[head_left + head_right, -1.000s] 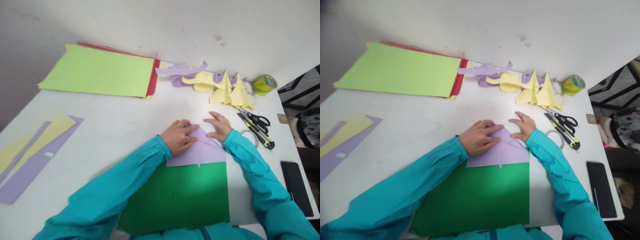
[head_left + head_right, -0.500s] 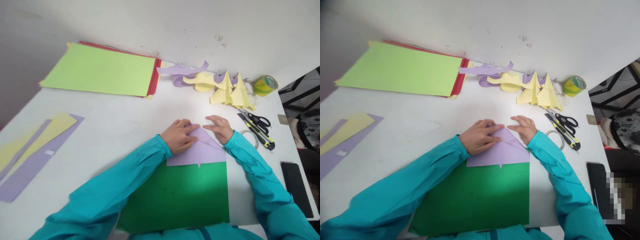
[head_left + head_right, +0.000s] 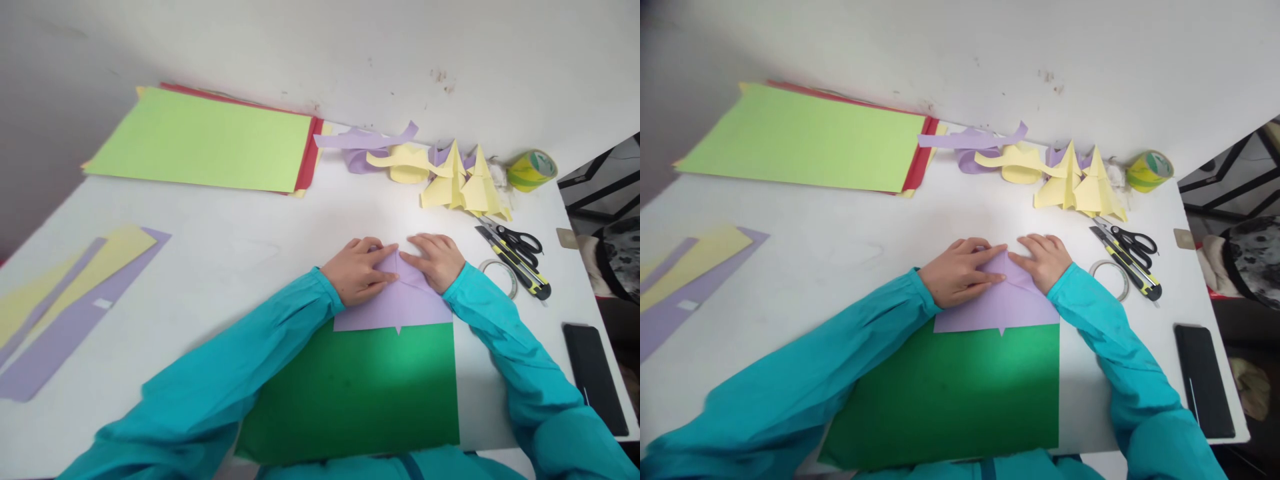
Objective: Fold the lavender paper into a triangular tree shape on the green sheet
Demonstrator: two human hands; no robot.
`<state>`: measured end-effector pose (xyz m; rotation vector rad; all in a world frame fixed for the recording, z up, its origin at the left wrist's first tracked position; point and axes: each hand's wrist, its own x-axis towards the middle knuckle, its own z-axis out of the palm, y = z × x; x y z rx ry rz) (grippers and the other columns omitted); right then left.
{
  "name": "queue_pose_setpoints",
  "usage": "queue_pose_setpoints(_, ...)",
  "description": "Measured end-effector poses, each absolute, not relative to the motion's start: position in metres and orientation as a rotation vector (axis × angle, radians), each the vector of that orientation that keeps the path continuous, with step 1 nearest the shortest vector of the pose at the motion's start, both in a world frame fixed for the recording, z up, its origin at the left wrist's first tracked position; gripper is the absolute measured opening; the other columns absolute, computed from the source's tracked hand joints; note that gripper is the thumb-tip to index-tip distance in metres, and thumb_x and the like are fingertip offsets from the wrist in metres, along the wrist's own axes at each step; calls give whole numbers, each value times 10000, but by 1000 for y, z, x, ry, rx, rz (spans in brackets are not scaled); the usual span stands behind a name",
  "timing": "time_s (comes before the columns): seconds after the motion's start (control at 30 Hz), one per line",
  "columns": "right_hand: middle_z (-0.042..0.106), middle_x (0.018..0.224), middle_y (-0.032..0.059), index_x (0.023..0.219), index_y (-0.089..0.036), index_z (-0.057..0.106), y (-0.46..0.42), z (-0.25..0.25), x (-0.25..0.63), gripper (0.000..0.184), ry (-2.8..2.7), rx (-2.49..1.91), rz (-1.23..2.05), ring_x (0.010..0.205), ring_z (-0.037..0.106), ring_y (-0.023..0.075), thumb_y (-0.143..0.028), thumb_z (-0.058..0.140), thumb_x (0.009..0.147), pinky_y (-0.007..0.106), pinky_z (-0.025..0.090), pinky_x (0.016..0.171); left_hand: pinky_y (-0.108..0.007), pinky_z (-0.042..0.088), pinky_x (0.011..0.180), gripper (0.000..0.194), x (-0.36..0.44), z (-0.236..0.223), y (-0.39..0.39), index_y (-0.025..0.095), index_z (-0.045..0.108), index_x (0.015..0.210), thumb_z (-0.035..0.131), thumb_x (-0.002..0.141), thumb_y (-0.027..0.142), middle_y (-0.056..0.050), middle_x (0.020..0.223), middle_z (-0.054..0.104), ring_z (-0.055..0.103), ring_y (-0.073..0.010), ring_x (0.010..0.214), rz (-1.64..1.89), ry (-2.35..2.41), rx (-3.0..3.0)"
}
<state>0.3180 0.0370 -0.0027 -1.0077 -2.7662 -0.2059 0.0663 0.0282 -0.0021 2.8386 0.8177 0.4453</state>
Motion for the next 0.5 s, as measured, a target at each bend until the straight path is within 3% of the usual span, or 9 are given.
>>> queue_pose_setpoints(0.5, 645, 1194, 63, 1105, -336, 667, 39, -1, 326, 269, -2734, -849, -396, 1140, 505, 211, -205, 517, 925, 406, 356, 912, -454, 391, 802, 302, 65, -5, 31, 372, 696, 1083, 456, 903, 343, -79, 1366, 506, 424, -312, 1069, 504, 796, 2829)
